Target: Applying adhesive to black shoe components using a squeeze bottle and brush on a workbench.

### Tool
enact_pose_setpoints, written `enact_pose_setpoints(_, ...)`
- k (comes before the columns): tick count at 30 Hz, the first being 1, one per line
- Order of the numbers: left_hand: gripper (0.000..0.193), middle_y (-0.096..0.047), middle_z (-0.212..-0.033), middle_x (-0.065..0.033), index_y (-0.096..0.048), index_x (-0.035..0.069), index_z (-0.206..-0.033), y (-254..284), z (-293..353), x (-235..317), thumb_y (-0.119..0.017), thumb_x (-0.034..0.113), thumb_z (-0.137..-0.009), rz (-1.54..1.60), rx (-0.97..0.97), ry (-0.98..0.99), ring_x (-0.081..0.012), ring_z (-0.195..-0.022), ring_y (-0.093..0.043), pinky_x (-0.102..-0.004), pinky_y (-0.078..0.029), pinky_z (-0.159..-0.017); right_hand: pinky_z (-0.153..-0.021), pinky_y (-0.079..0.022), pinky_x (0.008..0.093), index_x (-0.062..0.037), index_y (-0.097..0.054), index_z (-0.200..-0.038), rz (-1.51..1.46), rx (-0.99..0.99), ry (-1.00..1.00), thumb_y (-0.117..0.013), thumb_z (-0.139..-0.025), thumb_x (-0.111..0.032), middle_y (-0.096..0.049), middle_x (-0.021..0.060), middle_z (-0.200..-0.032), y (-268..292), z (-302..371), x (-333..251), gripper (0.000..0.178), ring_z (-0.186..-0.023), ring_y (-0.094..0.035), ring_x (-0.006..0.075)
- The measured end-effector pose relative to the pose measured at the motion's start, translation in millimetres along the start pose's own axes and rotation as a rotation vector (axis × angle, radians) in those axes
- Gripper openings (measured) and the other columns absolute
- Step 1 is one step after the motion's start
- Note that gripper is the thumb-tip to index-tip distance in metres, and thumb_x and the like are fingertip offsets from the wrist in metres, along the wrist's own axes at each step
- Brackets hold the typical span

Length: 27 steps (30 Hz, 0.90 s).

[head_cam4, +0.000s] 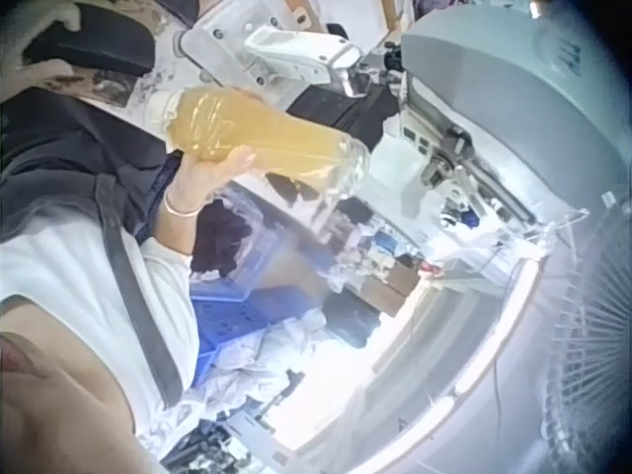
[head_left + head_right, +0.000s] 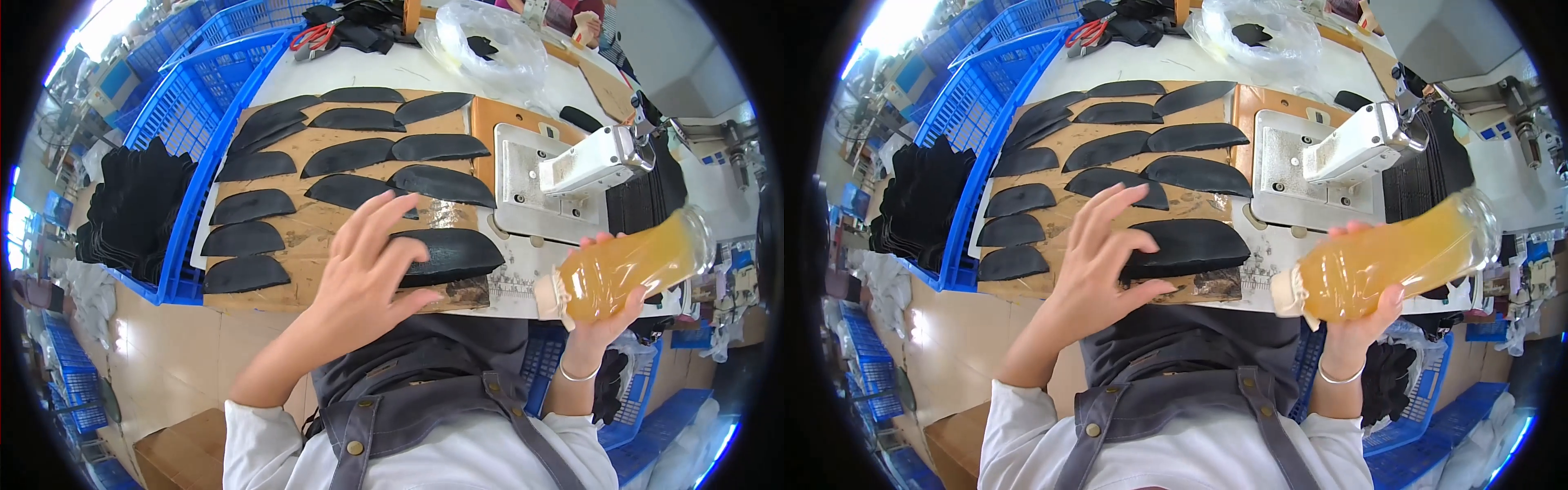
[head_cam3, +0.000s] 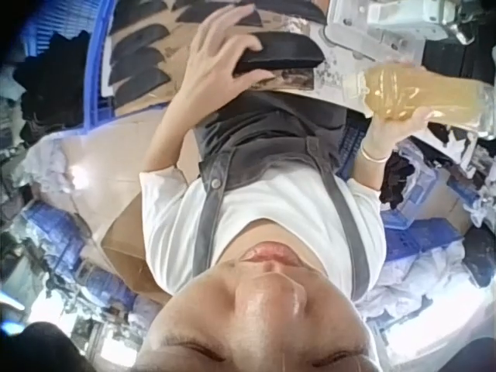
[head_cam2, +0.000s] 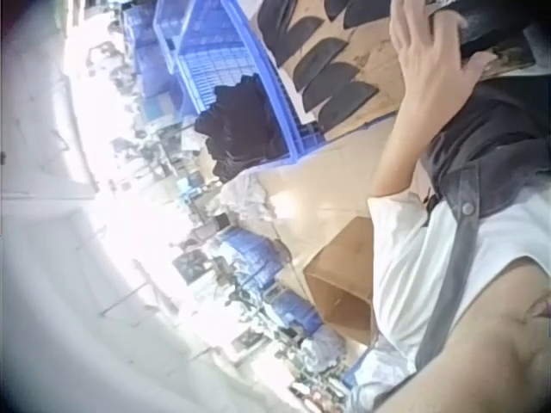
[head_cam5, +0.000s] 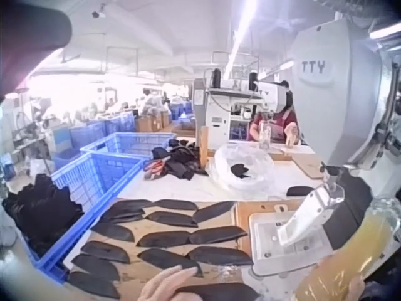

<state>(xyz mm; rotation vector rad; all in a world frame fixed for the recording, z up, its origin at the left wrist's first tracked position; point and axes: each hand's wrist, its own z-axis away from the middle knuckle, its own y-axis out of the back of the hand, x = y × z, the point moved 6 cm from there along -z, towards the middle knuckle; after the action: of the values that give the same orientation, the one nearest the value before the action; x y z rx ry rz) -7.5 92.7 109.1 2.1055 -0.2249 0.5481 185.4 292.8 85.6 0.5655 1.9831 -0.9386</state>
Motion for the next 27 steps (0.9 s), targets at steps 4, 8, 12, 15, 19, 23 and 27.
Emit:
enact_pose_setpoints(4, 0.032, -0.034, -0.139, -0.0132, -0.053, 0.008, -0.084, -19, -24, 10, -0.077, 0.019, -0.066, -0.035, -0.132, -0.003, -0.0346, -0.133, -0.026, -0.0443, -0.028, -0.103, -0.090, -0.047, 0.0468, -0.0033, -0.036, -0.130, -0.207, -0.098, -0.156, -0.046, -0.086, -0.056, -0.050, 0.0165, -0.118, -17, 7, 18, 0.069, -0.107, -0.053, 0.0307)
enact_pose_setpoints(8, 0.032, -0.035, -0.139, -0.0137, -0.053, 0.007, -0.083, -21, -33, 10, -0.077, 0.019, -0.066, -0.083, -0.145, 0.006, -0.0349, -0.133, -0.026, -0.0448, -0.028, -0.104, -0.083, -0.051, 0.0468, -0.0029, -0.037, -0.128, -0.214, -0.131, -0.202, -0.048, -0.084, -0.057, -0.051, 0.0154, -0.114, -24, 10, 28, 0.070, -0.105, -0.053, 0.0299)
enact_pose_setpoints(12, 0.032, -0.037, -0.136, -0.0149, -0.053, 0.007, -0.081, -25, -38, 12, -0.078, 0.018, -0.064, -0.086, -0.197, -0.028, -0.0352, -0.132, -0.027, -0.0461, -0.028, -0.104, -0.084, -0.051, 0.0472, -0.0026, -0.037, -0.128, -0.406, -0.134, -0.248, -0.051, -0.084, -0.057, -0.051, 0.0156, -0.113, -26, 14, 36, 0.071, -0.103, -0.054, 0.0299)
enact_pose_setpoints(15, 0.032, -0.039, -0.135, -0.0150, -0.052, 0.007, -0.081, -25, -38, 12, -0.078, 0.018, -0.065, -0.101, -0.195, -0.046, -0.0354, -0.131, -0.029, -0.0465, -0.029, -0.103, -0.084, -0.051, 0.0476, -0.0022, -0.038, -0.127, -0.474, -0.107, -0.301, -0.054, -0.083, -0.056, -0.051, 0.0154, -0.113, -25, 18, 42, 0.072, -0.102, -0.055, 0.0296)
enact_pose_setpoints(19, 0.028, -0.041, -0.134, -0.0141, -0.053, 0.006, -0.079, -22, -40, 9, -0.076, 0.016, -0.067, -0.089, -0.162, -0.043, -0.0355, -0.129, -0.032, -0.0462, -0.032, -0.101, -0.086, -0.050, 0.0489, -0.0023, -0.037, -0.128, -0.520, -0.104, -0.346, -0.054, -0.083, -0.057, -0.051, 0.0149, -0.113, -27, 21, 47, 0.073, -0.103, -0.055, 0.0296)
enact_pose_setpoints(23, 0.022, -0.042, -0.133, -0.0140, -0.054, 0.006, -0.076, -20, -43, 8, -0.074, 0.012, -0.069, -0.086, -0.132, -0.076, -0.0353, -0.129, -0.033, -0.0456, -0.032, -0.101, -0.090, -0.047, 0.0512, -0.0036, -0.037, -0.127, -0.569, -0.142, -0.369, -0.053, -0.082, -0.059, -0.052, 0.0135, -0.113, -33, 26, 49, 0.073, -0.103, -0.056, 0.0282)
enact_pose_setpoints(27, 0.016, -0.045, -0.131, -0.0133, -0.055, 0.005, -0.074, -17, -43, 5, -0.071, 0.009, -0.070, -0.046, -0.100, -0.069, -0.0347, -0.128, -0.034, -0.0448, -0.033, -0.101, -0.096, -0.040, 0.0548, -0.0047, -0.037, -0.127, -0.631, -0.195, -0.375, -0.052, -0.081, -0.061, -0.052, 0.0123, -0.112, -53, 27, 51, 0.075, -0.102, -0.056, 0.0267)
